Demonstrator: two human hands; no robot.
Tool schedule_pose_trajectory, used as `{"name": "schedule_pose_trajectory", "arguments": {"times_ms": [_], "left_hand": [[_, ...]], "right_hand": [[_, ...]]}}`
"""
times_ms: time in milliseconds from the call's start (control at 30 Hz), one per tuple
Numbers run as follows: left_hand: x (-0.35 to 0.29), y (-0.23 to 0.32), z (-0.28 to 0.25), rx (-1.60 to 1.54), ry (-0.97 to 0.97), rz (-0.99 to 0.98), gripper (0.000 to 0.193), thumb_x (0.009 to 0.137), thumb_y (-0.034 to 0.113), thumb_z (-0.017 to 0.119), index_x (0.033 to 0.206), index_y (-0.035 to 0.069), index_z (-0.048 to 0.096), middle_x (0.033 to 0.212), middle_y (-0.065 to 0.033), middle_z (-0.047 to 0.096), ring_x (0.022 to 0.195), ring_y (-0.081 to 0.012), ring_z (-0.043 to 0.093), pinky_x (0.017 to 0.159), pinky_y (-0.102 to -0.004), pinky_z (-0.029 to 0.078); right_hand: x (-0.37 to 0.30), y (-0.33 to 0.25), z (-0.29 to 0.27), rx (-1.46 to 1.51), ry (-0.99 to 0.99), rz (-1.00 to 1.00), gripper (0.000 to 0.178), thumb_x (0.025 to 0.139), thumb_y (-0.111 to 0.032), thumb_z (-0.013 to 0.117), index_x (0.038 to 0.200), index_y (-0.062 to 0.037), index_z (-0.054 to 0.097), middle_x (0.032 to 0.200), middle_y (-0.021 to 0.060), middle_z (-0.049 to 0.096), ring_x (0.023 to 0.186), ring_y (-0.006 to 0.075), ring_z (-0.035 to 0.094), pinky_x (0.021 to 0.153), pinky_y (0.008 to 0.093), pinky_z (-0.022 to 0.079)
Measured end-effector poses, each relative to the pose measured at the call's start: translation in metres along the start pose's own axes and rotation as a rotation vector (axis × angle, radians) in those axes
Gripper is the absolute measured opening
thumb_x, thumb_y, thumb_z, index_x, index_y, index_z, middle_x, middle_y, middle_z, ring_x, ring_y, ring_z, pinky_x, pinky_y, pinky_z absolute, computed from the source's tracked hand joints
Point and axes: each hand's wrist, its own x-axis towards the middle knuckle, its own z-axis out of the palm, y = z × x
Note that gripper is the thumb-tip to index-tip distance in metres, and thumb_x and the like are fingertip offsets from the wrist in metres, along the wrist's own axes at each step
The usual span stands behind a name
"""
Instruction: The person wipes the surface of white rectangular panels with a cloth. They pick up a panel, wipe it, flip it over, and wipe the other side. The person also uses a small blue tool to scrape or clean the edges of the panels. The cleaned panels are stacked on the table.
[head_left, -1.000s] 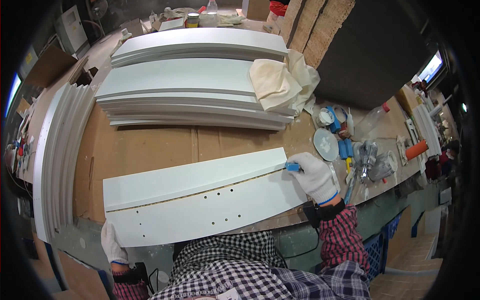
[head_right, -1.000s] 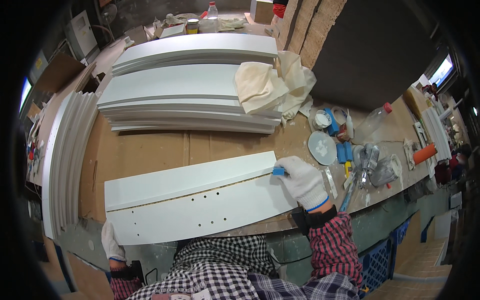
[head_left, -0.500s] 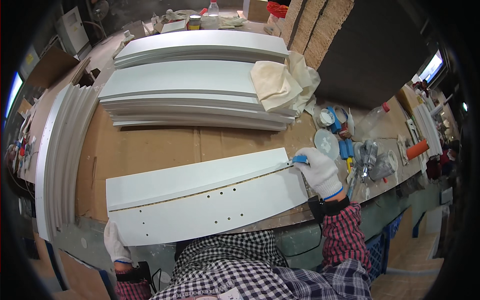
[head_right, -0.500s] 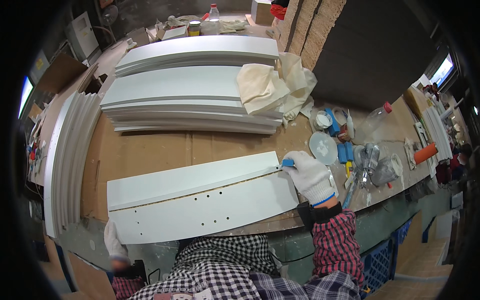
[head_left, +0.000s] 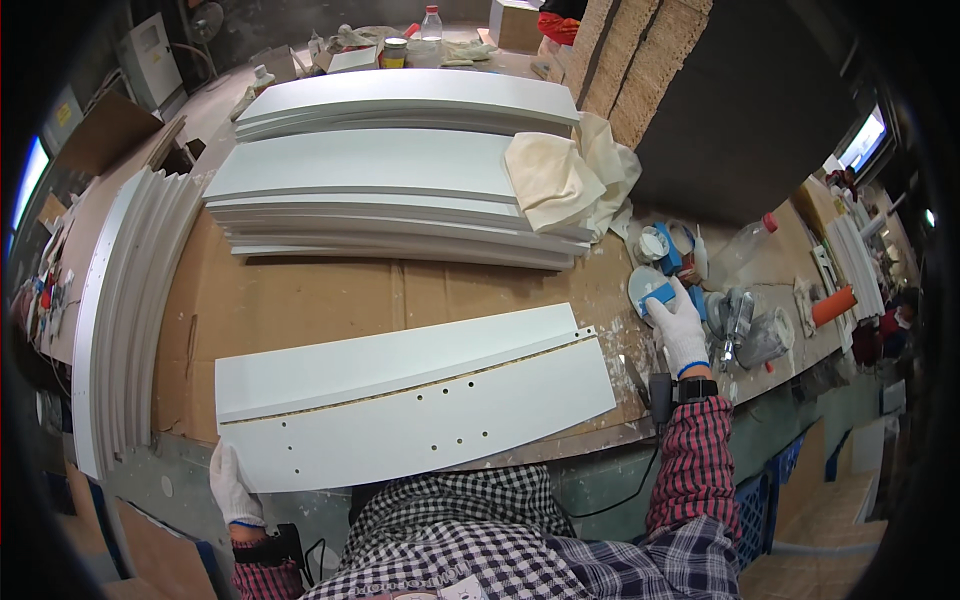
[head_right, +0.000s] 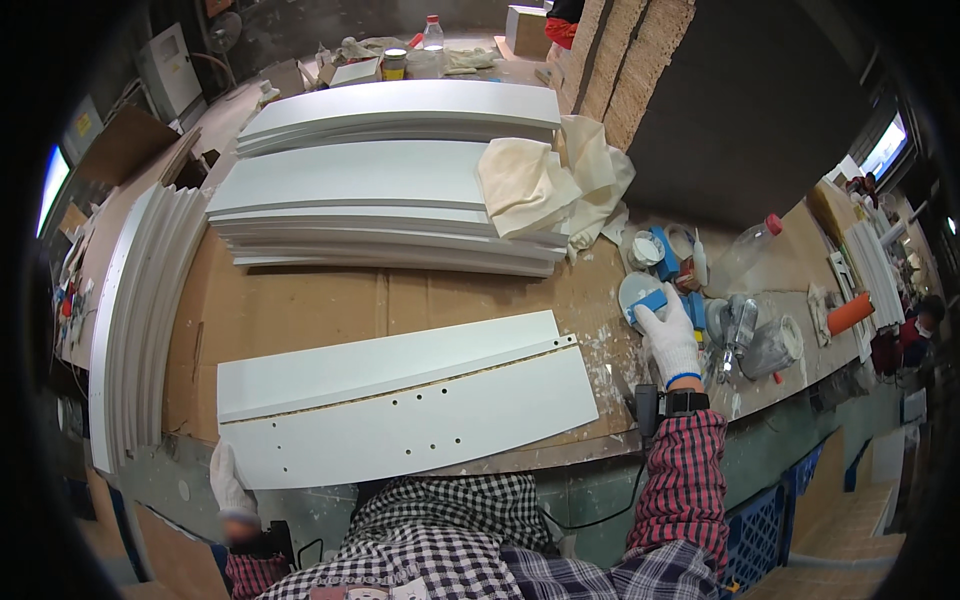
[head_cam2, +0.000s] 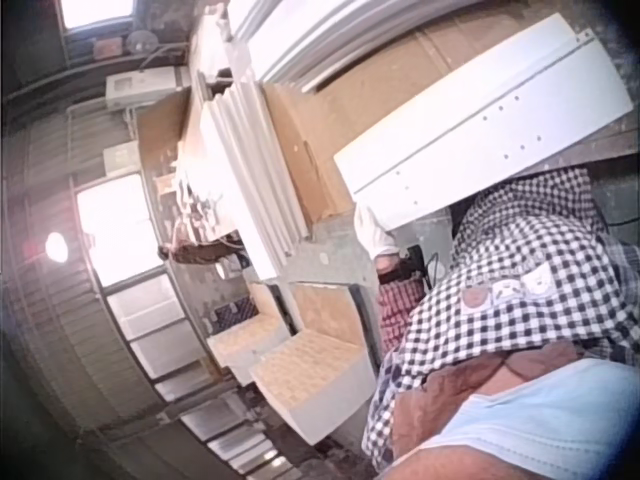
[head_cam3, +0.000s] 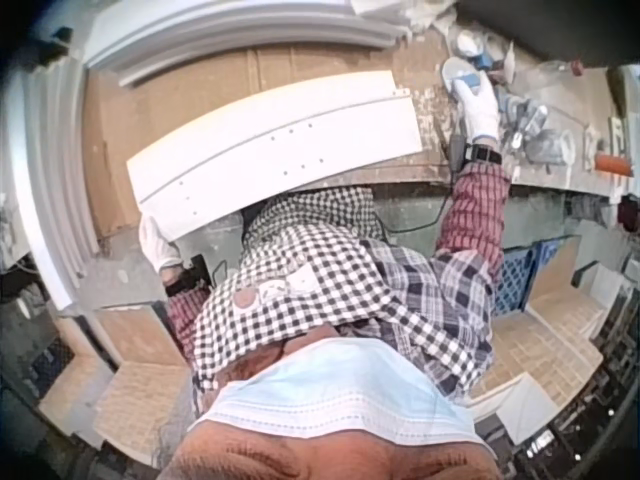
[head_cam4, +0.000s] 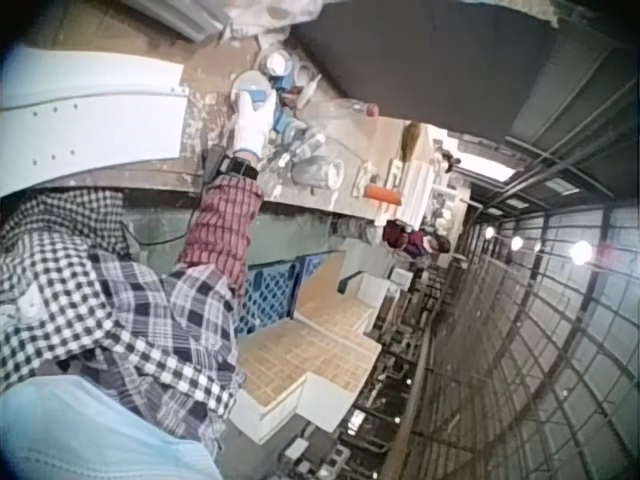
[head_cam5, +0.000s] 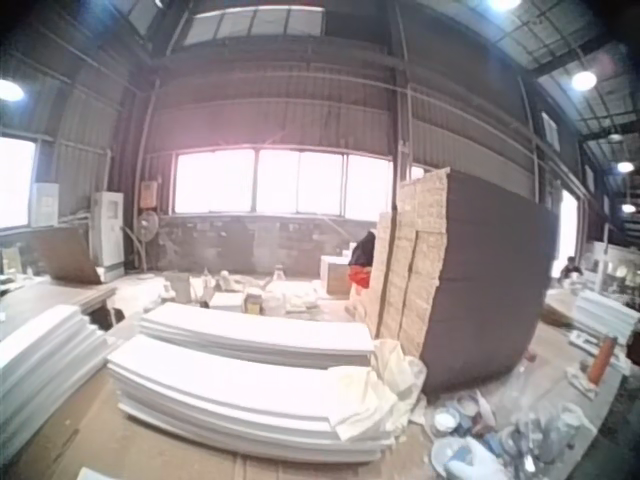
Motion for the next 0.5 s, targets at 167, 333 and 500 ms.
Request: {"name": "schedule_pose_trajectory", "arguments": {"times_ms": [167,333,500], "left_hand": [[0.002,-0.004,-0.002,-0.003,0.027,-0.005,0.04,0.097,0.02,0.055,0.127,-0.006,0.051,0.119,-0.0136,0.061,0.104,-0.0204,0.061,0.09,-0.0328,0.05],[0.001,-0.003,0.006,-0.031,0.015,0.001,0.039,0.097,0.018,0.054,0.127,-0.006,0.051,0.117,-0.0135,0.062,0.102,-0.02,0.061,0.089,-0.0319,0.05],[0.002,-0.007,-0.002,-0.008,0.035,0.007,0.039,0.096,0.017,0.056,0.127,-0.007,0.051,0.117,-0.013,0.062,0.102,-0.0195,0.061,0.089,-0.0312,0.05]], "right_hand": [[0.007,-0.002,-0.009,-0.627,0.082,-0.062,0.079,0.078,-0.036,0.068,0.143,-0.0066,0.035,0.114,0.0266,0.059,0.109,0.0395,0.057,0.092,0.0462,0.046],[0.004,-0.058,-0.002,-0.463,0.265,-0.36,0.069,0.082,-0.034,0.07,0.139,-0.0087,0.042,0.126,0.0209,0.051,0.101,0.0343,0.06,0.089,0.0411,0.048],[0.015,-0.172,0.043,-0.191,0.085,-0.623,0.061,0.085,-0.036,0.068,0.135,-0.0069,0.048,0.127,0.0175,0.052,0.1,0.0266,0.061,0.086,0.0345,0.05]]}}
